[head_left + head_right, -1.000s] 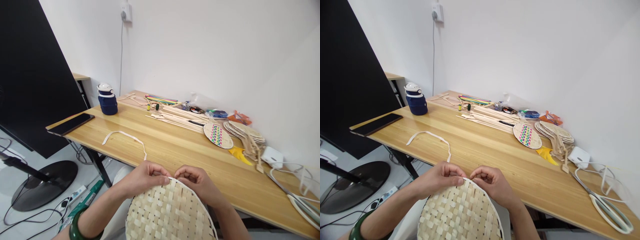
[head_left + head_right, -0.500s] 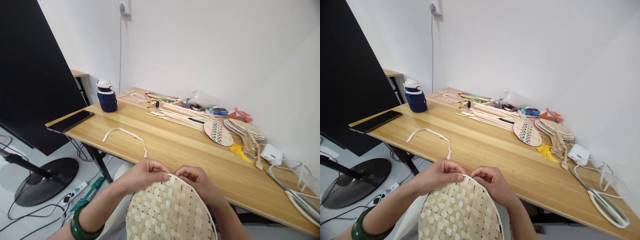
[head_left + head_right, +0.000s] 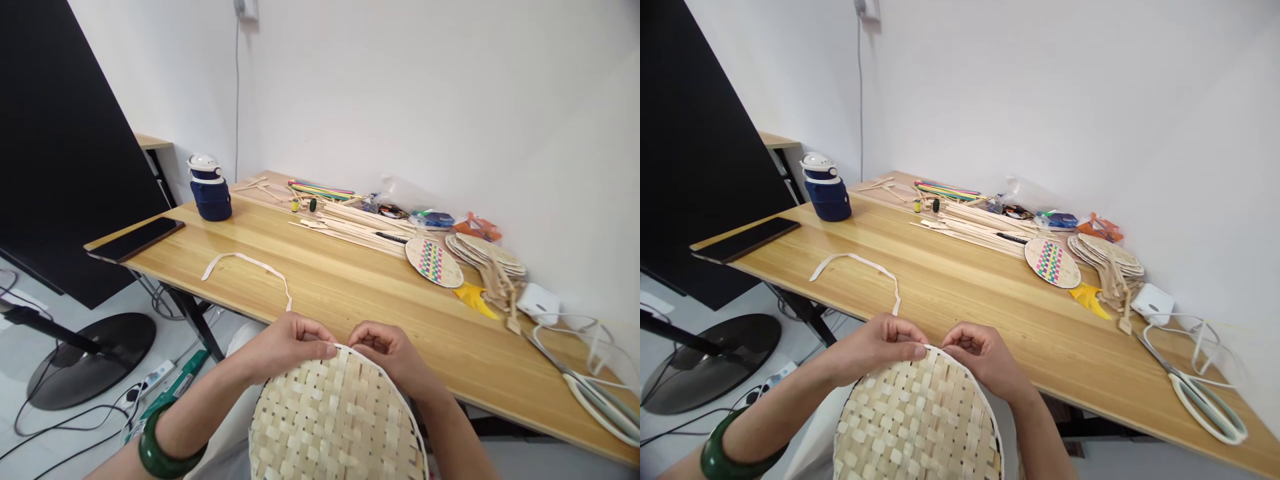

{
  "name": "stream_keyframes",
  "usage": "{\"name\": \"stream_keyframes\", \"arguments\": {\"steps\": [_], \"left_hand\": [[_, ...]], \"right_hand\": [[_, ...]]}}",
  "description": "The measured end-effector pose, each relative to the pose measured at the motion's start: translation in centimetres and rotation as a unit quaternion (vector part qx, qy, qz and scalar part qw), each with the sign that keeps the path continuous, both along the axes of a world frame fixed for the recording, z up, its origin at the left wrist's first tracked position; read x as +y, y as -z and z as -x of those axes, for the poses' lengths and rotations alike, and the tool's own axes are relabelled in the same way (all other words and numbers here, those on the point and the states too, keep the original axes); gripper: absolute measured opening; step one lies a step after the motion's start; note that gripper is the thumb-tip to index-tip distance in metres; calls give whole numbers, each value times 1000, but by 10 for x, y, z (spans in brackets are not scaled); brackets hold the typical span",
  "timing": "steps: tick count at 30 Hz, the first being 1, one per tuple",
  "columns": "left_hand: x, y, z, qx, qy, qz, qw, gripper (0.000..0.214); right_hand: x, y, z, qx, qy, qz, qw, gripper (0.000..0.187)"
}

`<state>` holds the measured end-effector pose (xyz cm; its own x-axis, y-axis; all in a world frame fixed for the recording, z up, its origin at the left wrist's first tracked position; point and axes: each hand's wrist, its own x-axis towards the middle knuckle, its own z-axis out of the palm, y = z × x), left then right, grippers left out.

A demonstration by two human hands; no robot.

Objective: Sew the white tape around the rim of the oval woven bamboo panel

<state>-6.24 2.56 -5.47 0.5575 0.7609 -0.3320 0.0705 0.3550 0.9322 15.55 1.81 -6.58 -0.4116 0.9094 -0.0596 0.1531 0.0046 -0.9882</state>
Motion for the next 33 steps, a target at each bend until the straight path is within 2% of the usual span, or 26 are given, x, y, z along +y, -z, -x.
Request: {"name": "stream_keyframes", "arguments": {"steps": [8,10,12,14,17,20,23,26,28,30,32,33], "left_hand": [[-1,-3,-1,18,-4,-6,1000,26],[0,-5,0,29,-16,-3,999,28],[1,-7,1,43,-39,-4,998,30],[0,-10,2,58,-61,-19,996,30],[-2,-13,1,66,-71,-61,993,26],[-5,-15,-1,64,-67,-85,992,21],[-6,-15,-3,78,-69,-93,990,23],[-4,-14,-2,130,-97,-118,980,28],[-2,-12,0,145,-119,-123,975,31],[1,-12,4,132,-127,-114,976,33],[3,-11,8,121,-134,-111,977,34],[4,-11,10,122,-140,-115,976,34]], "right_hand": [[6,0,3,19,-36,-5,999,20],[7,-4,1,12,-34,-71,997,17],[6,-12,0,-19,3,-183,983,13],[1,-20,3,-81,49,-310,946,10],[-9,-28,17,-195,72,-453,867,11],[-15,-28,34,-268,76,-516,810,15],[-21,-28,45,-281,78,-549,783,21],[-29,-39,46,-199,129,-560,794,16],[-34,-49,40,-138,191,-530,814,13],[-39,-58,29,-84,233,-440,863,8],[-44,-61,11,-20,219,-301,928,13],[-48,-61,-1,9,198,-240,950,16]]}}
